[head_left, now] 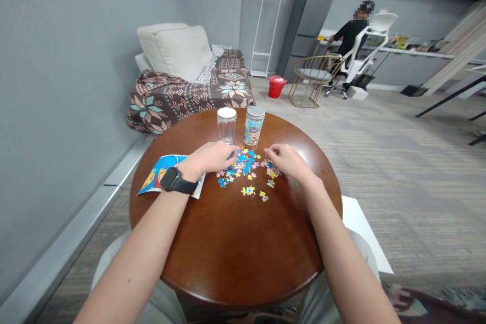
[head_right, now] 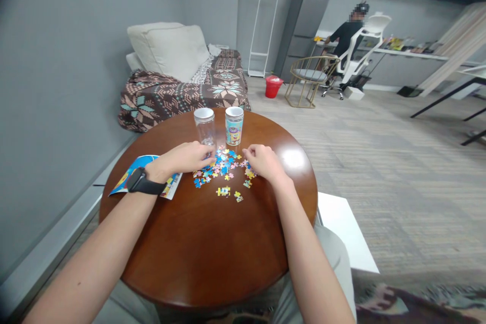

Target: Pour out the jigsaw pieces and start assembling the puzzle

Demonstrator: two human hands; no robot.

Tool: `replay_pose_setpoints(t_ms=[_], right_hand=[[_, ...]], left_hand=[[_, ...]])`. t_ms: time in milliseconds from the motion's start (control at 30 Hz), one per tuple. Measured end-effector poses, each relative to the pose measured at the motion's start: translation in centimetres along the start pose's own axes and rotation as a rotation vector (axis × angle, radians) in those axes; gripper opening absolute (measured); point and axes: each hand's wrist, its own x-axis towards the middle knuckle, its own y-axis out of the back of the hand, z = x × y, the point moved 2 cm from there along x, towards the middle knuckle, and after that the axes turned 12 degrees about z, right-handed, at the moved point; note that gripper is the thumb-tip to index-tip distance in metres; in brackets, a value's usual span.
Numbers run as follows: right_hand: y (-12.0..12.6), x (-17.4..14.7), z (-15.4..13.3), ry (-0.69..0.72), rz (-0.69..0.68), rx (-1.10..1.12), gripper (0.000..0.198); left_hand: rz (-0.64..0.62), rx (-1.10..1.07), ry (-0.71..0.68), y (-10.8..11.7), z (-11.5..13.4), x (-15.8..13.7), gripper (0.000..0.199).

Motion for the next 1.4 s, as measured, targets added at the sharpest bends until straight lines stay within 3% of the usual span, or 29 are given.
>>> replay_pose_setpoints(t_ms=[300, 667, 800, 1033, 1200, 1400], right_hand=[[-0.2, 0.0, 0.1, 0.008, -0.002, 0.005, 0.034], [0.2, -0.2, -0.3, -0.001, -0.018, 0.025, 0.032], [0.2, -0.2, -0.3, 0.001, -0.024, 0.019, 0.032], [0.1, -0.1, 0.0, -0.002, -0.030, 0.021, 0.031], [0.1, -0.1, 0.0, 0.014, -0.013, 0.036, 0.031], [-0.3, -0.5, -1.3, 0.224, -0.077, 0.223, 0.031]], left_hand=[[-0.121, 0.090, 0.238, 0.6, -2.1, -0.7, 0.033], [-0.183, -0.042, 0.276, 1.5, -2.4, -1.4, 0.040], [-0.197, -0.156, 0.256, 1.5, -2.6, -1.5, 0.043], [-0.205, -0.207, 0.180, 0.5, -3.4, -1.3, 0.030], [-0.162, -0.273, 0.125, 0.8, -2.6, -1.1, 0.019], [-0.021, -0.390, -0.009, 1.2, -0.6, -0.5, 0.028]])
